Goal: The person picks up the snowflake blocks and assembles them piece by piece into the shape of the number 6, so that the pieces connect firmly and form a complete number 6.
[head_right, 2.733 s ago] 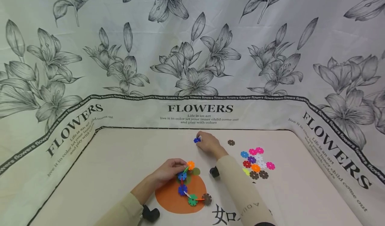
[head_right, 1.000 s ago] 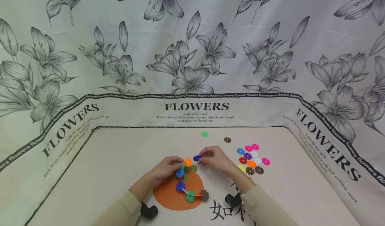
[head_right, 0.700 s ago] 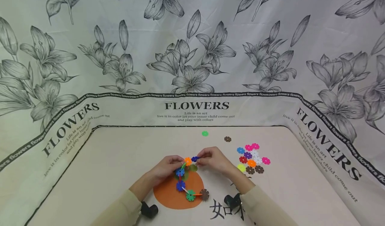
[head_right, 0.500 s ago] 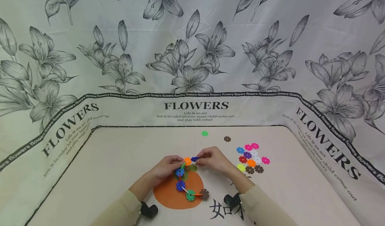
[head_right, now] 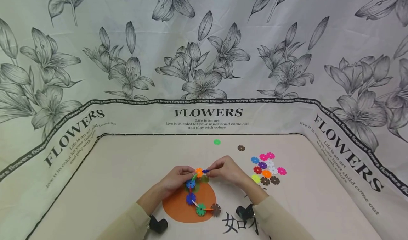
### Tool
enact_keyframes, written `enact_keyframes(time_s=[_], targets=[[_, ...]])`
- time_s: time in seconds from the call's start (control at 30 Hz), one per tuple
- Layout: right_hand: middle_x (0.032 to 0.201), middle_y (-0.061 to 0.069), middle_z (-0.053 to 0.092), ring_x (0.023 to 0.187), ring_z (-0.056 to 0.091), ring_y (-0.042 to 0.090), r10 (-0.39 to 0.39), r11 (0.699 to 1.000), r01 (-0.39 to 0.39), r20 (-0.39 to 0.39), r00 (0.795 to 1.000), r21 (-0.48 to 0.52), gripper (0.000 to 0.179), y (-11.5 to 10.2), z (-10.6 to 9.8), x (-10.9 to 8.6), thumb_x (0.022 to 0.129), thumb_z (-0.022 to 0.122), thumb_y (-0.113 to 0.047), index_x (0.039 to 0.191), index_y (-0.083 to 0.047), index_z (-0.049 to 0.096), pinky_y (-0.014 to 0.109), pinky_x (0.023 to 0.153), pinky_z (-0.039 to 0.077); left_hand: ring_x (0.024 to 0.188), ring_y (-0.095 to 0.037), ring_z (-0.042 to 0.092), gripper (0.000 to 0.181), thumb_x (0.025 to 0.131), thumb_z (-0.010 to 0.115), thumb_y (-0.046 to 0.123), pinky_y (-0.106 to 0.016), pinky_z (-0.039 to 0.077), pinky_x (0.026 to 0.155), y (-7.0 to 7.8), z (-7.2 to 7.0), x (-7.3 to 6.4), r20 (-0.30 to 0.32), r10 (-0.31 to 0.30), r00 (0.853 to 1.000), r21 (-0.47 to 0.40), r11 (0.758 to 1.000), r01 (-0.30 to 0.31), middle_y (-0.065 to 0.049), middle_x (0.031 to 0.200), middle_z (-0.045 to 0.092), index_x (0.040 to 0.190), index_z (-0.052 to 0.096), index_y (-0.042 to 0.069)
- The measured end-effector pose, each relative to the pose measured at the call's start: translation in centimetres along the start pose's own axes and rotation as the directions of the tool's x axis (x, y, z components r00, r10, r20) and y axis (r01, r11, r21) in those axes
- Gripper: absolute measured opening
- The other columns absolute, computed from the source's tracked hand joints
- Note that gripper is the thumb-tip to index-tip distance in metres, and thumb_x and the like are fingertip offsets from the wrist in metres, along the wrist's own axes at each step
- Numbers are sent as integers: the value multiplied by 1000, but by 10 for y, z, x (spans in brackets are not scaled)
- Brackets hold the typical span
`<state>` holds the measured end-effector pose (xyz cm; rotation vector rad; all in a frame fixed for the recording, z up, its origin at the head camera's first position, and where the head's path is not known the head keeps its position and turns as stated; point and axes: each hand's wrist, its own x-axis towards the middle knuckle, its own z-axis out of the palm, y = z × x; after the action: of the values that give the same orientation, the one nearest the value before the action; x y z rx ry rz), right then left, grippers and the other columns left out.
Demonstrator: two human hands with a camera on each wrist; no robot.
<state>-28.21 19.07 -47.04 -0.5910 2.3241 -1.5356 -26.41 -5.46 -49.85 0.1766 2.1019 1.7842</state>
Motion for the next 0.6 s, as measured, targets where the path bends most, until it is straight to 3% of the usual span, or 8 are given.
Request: enact_keyframes(time_s=[0.37, 0.6], targets=[[92, 14, 78, 81, 68, 18, -16, 999, 16, -5, 1000, -29, 11, -4, 0, 5, 87, 80, -10, 92, 0, 80, 24, 71, 53, 83, -14, 67, 16, 102, 64, 17, -26, 55, 81, -3, 3, 7, -20, -21, 1000, -32, 999, 20, -7, 96, 77, 102, 72, 3], [94, 12, 78, 85, 72, 19, -15, 1000, 16, 17, 1000, -20, 14, -2, -1, 6, 88, 79, -11, 96, 0, 79, 26, 76, 56, 87, -15, 63, 18, 101, 66, 21, -26, 52, 82, -4, 2, 6, -14, -28, 1000, -4, 1000, 28, -4, 95, 75, 103, 73, 4]])
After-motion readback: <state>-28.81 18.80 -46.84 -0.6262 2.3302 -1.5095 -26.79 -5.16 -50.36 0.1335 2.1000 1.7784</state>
